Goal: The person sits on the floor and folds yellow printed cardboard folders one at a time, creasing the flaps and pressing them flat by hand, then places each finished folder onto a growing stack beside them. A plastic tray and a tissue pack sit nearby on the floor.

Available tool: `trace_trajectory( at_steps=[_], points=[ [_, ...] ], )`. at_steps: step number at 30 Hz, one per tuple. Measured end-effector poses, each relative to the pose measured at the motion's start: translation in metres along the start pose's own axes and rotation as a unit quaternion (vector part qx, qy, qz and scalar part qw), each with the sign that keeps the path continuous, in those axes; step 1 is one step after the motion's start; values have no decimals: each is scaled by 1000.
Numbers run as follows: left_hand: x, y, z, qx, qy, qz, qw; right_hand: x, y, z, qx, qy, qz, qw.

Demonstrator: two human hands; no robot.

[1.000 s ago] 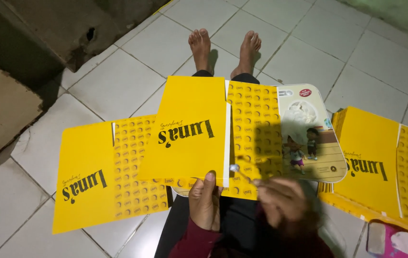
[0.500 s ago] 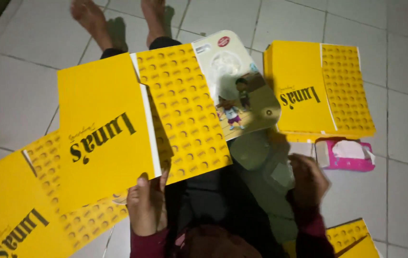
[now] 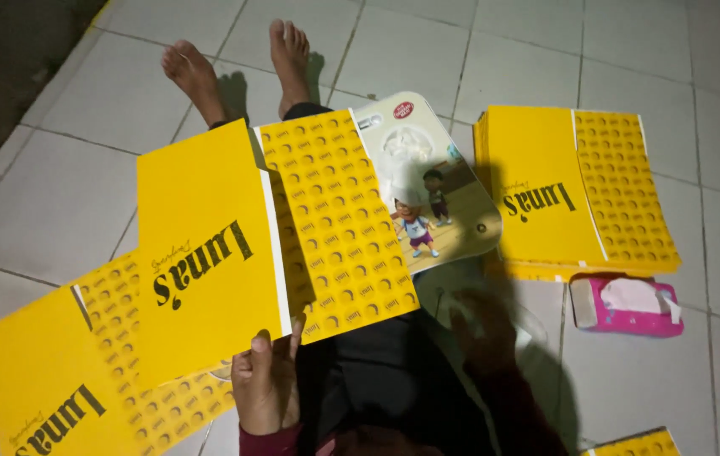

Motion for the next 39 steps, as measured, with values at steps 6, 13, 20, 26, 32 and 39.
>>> trace_trajectory(
  at_steps=[6, 13, 20, 26, 32, 39],
  points=[
    [0, 12, -6, -55, 32, 45, 997, 162, 32, 31, -43, -138, -97, 985],
    [2, 11, -11, -89, 47, 51, 994, 245, 95, 40, -345, -184, -154, 908],
    [8, 26, -15, -126, 49, 45, 990, 184, 20, 32, 27, 94, -62, 993],
    [18, 31, -8, -200, 12, -15, 980, 90, -19, 159, 173, 10, -54, 983],
    [19, 49, -20, -192, 6, -48, 980, 53, 29, 221, 406, 29, 147, 901],
    [8, 66, -40, -98, 20, -26, 995, 77, 36, 289, 397, -78, 17, 914]
  ],
)
Point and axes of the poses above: each hand's wrist, its own x-axis towards the middle knuckle, its own y-axis out of the palm, z = x × y, the point moved 1 cm from there along x, towards the middle knuckle, and after that the axes turned 9 degrees about -x, right-handed, at the moved point
